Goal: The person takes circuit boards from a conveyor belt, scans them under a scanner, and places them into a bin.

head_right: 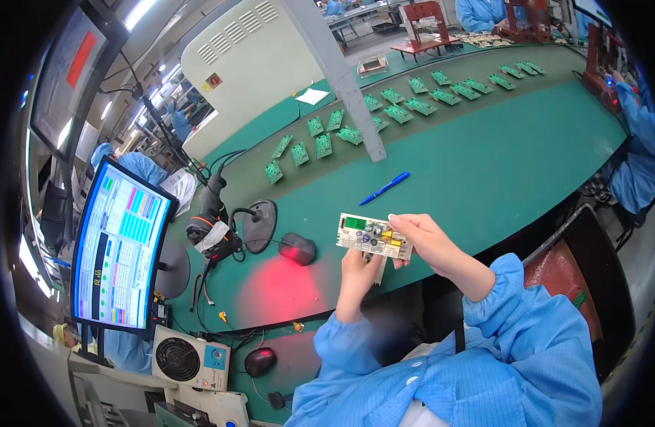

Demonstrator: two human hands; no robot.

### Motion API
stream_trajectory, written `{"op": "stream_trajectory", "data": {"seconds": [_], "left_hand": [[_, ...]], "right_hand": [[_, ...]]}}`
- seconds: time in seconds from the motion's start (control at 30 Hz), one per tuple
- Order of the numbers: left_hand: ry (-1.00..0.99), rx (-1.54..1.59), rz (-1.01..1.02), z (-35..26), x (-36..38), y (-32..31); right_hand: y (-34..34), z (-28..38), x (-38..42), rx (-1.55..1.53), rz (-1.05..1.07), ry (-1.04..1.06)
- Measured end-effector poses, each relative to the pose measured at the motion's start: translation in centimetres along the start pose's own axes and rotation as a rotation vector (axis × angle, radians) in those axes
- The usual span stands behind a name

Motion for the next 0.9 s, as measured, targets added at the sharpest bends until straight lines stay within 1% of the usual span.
{"op": "stream_trajectory", "data": {"seconds": [0.03,0.1,0.13,0.17,0.2,0.23,0.27,0.3,0.33,0.37,0.4,0.43,0.5,0.53,0.57,0.6,0.63,0.67,0.7,0.77,0.8,0.87,0.9], "left_hand": [[0.004,0.001,0.0,0.2,-0.2,-0.3],[-0.162,-0.231,0.041,0.2,-0.4,-0.8],[-0.11,-0.285,0.057,0.8,-0.4,-0.9],[-0.108,-0.284,0.054,1.3,-0.3,-0.8],[-0.208,-0.372,0.013,1.5,-0.2,-0.4],[-0.307,-0.461,-0.028,1.6,-0.1,0.1],[-0.265,-0.258,-0.09,0.8,0.1,1.2],[-0.142,0.018,-0.023,0.6,-0.2,2.4],[0.095,0.706,0.135,0.4,-0.2,3.3],[0.342,1.388,0.295,-1.6,0.3,3.6],[0.419,1.415,0.229,-3.4,0.8,4.1],[0.414,1.413,0.216,-4.0,1.3,4.7],[0.364,1.107,0.397,-4.9,2.4,5.5],[0.297,0.994,0.292,-5.1,2.4,6.0],[0.289,0.988,0.275,-4.9,2.5,6.5],[0.274,0.992,0.145,-4.3,2.6,7.4],[0.254,0.989,0.014,-3.7,2.7,8.6],[0.207,0.973,-0.137,-3.0,2.7,9.8],[0.191,0.957,-0.166,-2.4,2.7,10.6],[0.128,0.928,-0.523,-0.7,3.2,13.0],[0.083,0.951,-0.586,-0.3,3.4,13.9],[0.051,0.929,-0.678,0.0,3.9,15.3],[0.033,0.923,-0.74,0.3,4.3,15.8]], "right_hand": [[-0.1,0.1,0.0,0.0,0.0,-0.004],[-0.1,0.8,-0.2,0.171,0.002,0.006],[0.0,1.0,-0.3,0.173,0.004,0.004],[0.0,1.1,-0.5,0.245,0.025,-0.017],[0.0,1.2,-0.7,0.317,0.048,-0.037],[-0.1,1.5,-0.9,0.318,0.052,-0.039],[-0.4,1.9,-1.2,0.36,0.089,-0.035],[-0.7,2.3,-1.5,0.403,0.127,-0.031],[-0.8,2.6,-2.1,0.406,0.133,-0.03],[-1.2,3.0,-2.6,0.495,0.195,-0.007],[-1.8,3.1,-3.1,0.582,0.262,0.016],[-2.3,3.3,-3.6,0.581,0.275,0.018],[-3.4,3.6,-4.6,0.756,0.29,0.003],[-3.9,3.2,-5.0,0.756,0.305,0.012],[-4.1,2.8,-5.5,0.671,0.19,0.127],[-4.3,2.5,-5.8,0.579,0.076,0.241],[-4.4,1.8,-6.0,0.572,0.097,0.258],[-3.8,1.1,-6.1,0.611,0.034,0.297],[-3.2,0.4,-6.1,0.645,-0.025,0.334],[-2.2,-1.5,-5.6,0.865,-0.072,0.314],[-2.0,-2.5,-5.1,0.853,-0.041,0.328],[-1.8,-4.0,-4.0,1.199,-0.107,0.429],[-2.1,-4.1,-3.3,1.19,-0.09,0.438]]}}
Point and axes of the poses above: each hand's wrist, its own x-axis away from the middle knuckle, its own y-axis out of the back of the hand, z = x × y, the point moved 3 cm from there along -x, towards the middle knuckle, and after that the axes turned 11 degrees about x, right-handed, at the moved point
